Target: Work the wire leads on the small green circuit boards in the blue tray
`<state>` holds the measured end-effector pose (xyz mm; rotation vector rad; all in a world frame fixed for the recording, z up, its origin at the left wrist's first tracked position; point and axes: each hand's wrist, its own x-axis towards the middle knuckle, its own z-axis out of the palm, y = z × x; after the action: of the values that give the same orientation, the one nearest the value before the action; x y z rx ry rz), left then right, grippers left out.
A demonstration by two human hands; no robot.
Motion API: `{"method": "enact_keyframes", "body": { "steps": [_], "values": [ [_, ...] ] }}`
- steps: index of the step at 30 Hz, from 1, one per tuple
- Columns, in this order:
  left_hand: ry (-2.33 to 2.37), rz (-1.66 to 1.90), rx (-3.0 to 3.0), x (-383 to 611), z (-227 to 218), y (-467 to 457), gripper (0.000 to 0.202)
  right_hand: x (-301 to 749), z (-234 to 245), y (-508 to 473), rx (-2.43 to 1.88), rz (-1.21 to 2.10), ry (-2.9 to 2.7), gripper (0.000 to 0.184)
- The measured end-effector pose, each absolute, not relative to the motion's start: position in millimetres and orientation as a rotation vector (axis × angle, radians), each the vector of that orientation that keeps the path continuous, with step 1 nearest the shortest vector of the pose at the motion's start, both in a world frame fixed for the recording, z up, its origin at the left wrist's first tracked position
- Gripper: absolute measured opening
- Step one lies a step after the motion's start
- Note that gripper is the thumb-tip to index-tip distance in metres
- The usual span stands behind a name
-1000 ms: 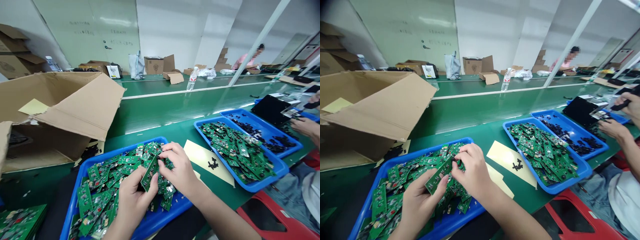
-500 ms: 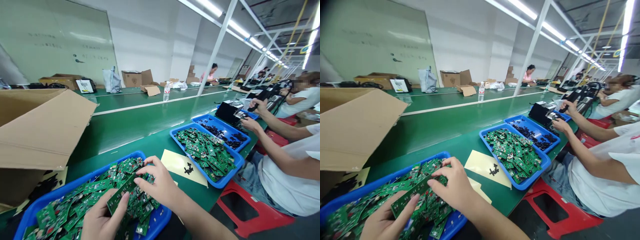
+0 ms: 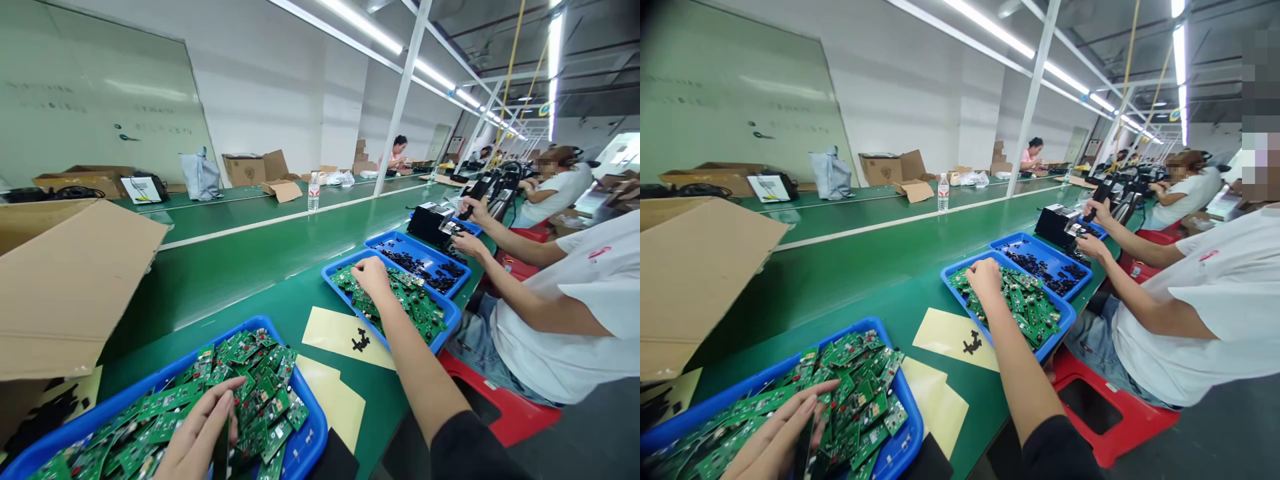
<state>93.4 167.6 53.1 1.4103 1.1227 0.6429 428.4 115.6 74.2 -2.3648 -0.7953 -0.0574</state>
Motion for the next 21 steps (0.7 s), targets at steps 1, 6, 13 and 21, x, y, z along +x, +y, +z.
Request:
{"method": "enact_keyframes", "body": {
  "steps": [1,6,13,21],
  "values": [
    [1.120,0.649,1.345,94,52,168,0.050,442,74,117,-2.412,-0.049,-0.745,0.020],
    [1.051,0.759,1.015,99,52,175,0.044,471,66,122,-2.567,-0.001,-0.534,0.028],
    [1.077,0.771,1.132,95,57,166,0.062,456,79,110,-2.447,-0.026,-0.564,0.032],
    [1.056,0.668,1.337,86,65,168,0.050,327,90,120,-1.755,0.321,-1.287,0.024]
  ]
}}
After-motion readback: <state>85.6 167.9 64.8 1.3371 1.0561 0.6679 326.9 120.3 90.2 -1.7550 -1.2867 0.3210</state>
